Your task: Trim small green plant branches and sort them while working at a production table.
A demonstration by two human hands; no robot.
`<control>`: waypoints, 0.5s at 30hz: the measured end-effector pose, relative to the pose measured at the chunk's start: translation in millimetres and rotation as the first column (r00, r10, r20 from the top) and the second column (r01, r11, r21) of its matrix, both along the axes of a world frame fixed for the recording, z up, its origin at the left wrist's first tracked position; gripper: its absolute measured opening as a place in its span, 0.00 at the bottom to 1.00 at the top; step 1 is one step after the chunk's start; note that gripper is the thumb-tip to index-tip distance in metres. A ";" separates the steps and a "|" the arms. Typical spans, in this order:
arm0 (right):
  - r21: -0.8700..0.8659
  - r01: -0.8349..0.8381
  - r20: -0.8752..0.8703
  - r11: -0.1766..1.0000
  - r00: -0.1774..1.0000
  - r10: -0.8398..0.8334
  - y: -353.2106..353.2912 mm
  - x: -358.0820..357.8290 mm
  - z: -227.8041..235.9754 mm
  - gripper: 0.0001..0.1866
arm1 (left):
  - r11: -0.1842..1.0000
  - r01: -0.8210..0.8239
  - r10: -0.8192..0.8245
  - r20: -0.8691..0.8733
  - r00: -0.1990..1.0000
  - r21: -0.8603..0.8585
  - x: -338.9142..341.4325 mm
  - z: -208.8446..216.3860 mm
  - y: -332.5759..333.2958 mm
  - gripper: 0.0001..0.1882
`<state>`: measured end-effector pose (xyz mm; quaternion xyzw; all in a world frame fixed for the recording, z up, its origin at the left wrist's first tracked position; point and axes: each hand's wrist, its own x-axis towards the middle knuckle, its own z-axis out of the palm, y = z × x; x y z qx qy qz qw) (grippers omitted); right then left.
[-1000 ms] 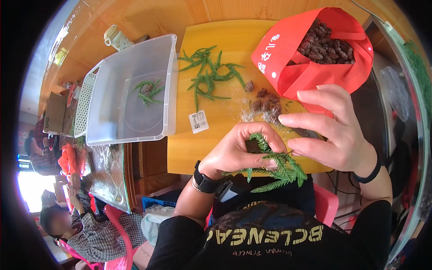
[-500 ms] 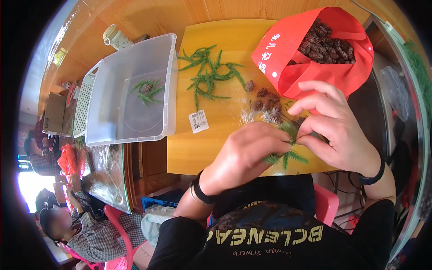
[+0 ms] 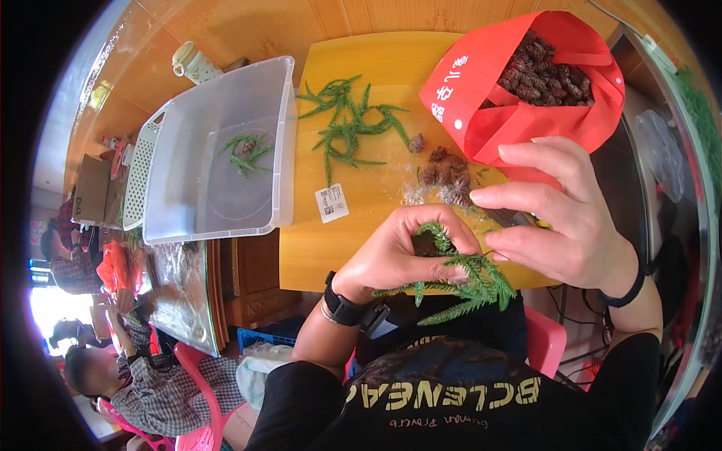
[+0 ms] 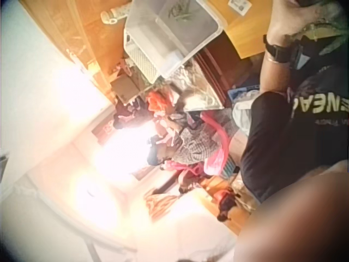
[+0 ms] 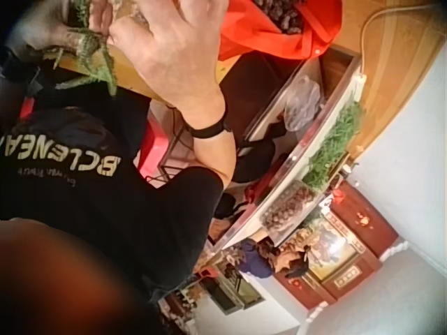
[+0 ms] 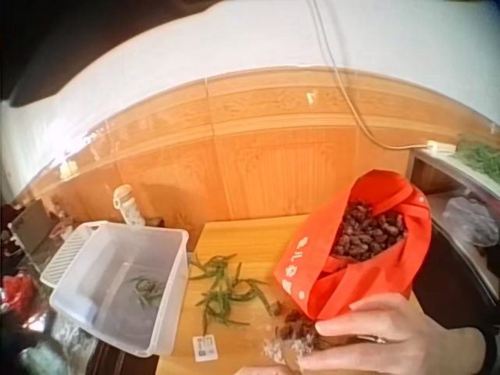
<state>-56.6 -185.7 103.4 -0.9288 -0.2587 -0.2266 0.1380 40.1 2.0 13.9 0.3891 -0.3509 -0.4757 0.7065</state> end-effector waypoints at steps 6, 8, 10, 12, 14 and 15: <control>0.001 0.069 -0.205 0.998 0.977 -0.067 -3.5 2.9 3.0 0.09 | 0.881 -0.341 0.438 0.840 0.322 -0.328 -5.3 17.3 -5.4 0.13; 0.031 0.074 -0.242 0.997 0.968 -0.064 -6.9 1.9 1.3 0.10 | 0.862 -0.354 0.459 0.855 0.241 -0.362 -10.1 22.8 -4.6 0.13; 0.058 0.081 -0.278 0.995 0.958 -0.062 -6.5 1.5 2.7 0.12 | 0.843 -0.362 0.477 0.864 0.160 -0.398 -9.4 21.8 -2.7 0.12; 0.096 0.091 -0.183 0.991 0.980 -0.072 -3.1 0.6 8.1 0.16 | 0.937 -0.323 0.340 0.552 0.761 -0.132 -4.5 14.4 1.3 0.09; 0.038 0.032 -0.101 0.999 0.995 -0.028 -3.5 0.4 7.6 0.17 | 0.958 -0.281 0.285 0.291 0.913 -0.056 -4.6 12.1 2.3 0.09; -0.024 -0.023 -0.019 0.999 1.000 0.022 -4.2 0.4 7.1 0.19 | 0.974 -0.223 0.225 0.246 0.943 -0.037 -1.6 10.9 3.1 0.09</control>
